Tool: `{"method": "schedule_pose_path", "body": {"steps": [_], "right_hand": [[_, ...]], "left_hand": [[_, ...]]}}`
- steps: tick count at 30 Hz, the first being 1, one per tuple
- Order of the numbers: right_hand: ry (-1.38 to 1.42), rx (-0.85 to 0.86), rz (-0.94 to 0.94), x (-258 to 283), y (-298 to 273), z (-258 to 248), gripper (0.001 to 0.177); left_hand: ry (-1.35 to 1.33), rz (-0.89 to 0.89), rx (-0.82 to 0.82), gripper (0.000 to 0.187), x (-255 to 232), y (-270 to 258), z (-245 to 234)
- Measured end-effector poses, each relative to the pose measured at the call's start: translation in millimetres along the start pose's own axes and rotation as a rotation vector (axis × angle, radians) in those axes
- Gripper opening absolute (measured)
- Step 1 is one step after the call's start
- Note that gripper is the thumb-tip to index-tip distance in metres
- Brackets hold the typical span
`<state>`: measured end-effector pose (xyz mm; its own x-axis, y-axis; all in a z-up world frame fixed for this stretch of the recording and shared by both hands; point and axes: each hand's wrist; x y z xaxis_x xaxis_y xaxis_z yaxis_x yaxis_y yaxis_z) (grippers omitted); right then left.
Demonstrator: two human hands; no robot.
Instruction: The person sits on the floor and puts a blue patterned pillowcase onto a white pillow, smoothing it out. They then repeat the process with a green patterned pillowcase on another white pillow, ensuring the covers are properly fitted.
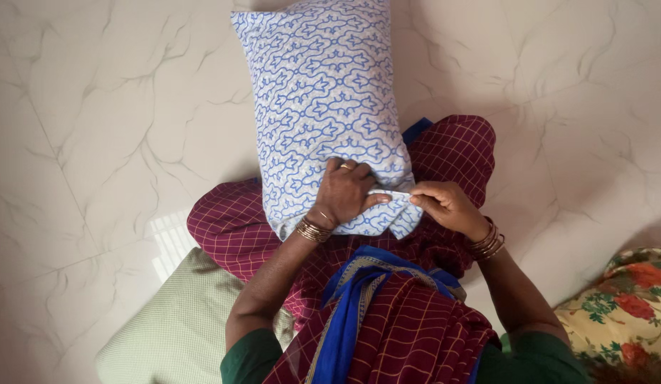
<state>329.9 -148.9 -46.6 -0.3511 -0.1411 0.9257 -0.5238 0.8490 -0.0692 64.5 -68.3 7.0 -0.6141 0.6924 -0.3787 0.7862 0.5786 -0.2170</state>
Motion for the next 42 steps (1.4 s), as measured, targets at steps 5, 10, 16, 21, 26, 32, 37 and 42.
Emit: {"method": "schedule_pose_path", "body": {"steps": [5, 10, 16, 21, 26, 32, 37, 42], "right_hand": [[0.223, -0.265, 0.123, -18.7, -16.3, -1.7, 0.018], [0.098, -0.334, -0.036, -9.3, 14.9, -9.0, 0.018], [0.100, -0.223, 0.021, -4.7, 16.4, -24.2, 0.018], [0.168, -0.279, 0.220, -19.4, 11.8, -20.8, 0.017], [0.108, -0.261, -0.007, -35.2, 9.8, -17.6, 0.020], [0.459, -0.458, 0.180, -60.1, 2.9, -21.0, 0.035], [0.793, -0.229, 0.278, -81.7, 20.3, -11.5, 0.078], [1.009, -0.186, 0.121, -38.2, 130.6, -4.6, 0.054]], "left_hand": [[-0.226, 0.174, -0.124, 0.054, 6.0, -3.0, 18.3], [-0.597, 0.286, 0.063, 0.054, -21.8, -13.6, 46.9], [-0.154, 0.037, -0.257, 0.038, -25.7, -34.2, 63.5], [-0.841, -0.164, -0.171, 0.018, 13.6, -48.7, 88.7], [-0.923, -0.201, -0.434, 0.015, 43.8, -46.4, 76.6], [-0.634, -0.343, -0.479, 0.017, 44.4, -33.8, 65.2], [-0.889, -0.464, -0.425, 0.013, 46.8, -20.4, 76.3], [-0.871, -0.557, -0.634, 0.016, 60.5, 1.1, 89.3]]}}
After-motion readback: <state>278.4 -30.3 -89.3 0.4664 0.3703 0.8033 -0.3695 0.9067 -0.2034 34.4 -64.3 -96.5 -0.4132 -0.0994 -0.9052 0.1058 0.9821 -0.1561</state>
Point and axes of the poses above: each hand's wrist, its own y-axis towards the middle knuckle, its own z-axis out of the palm, x = y × z, and after that the axes turned 13 degrees about x, right-handed
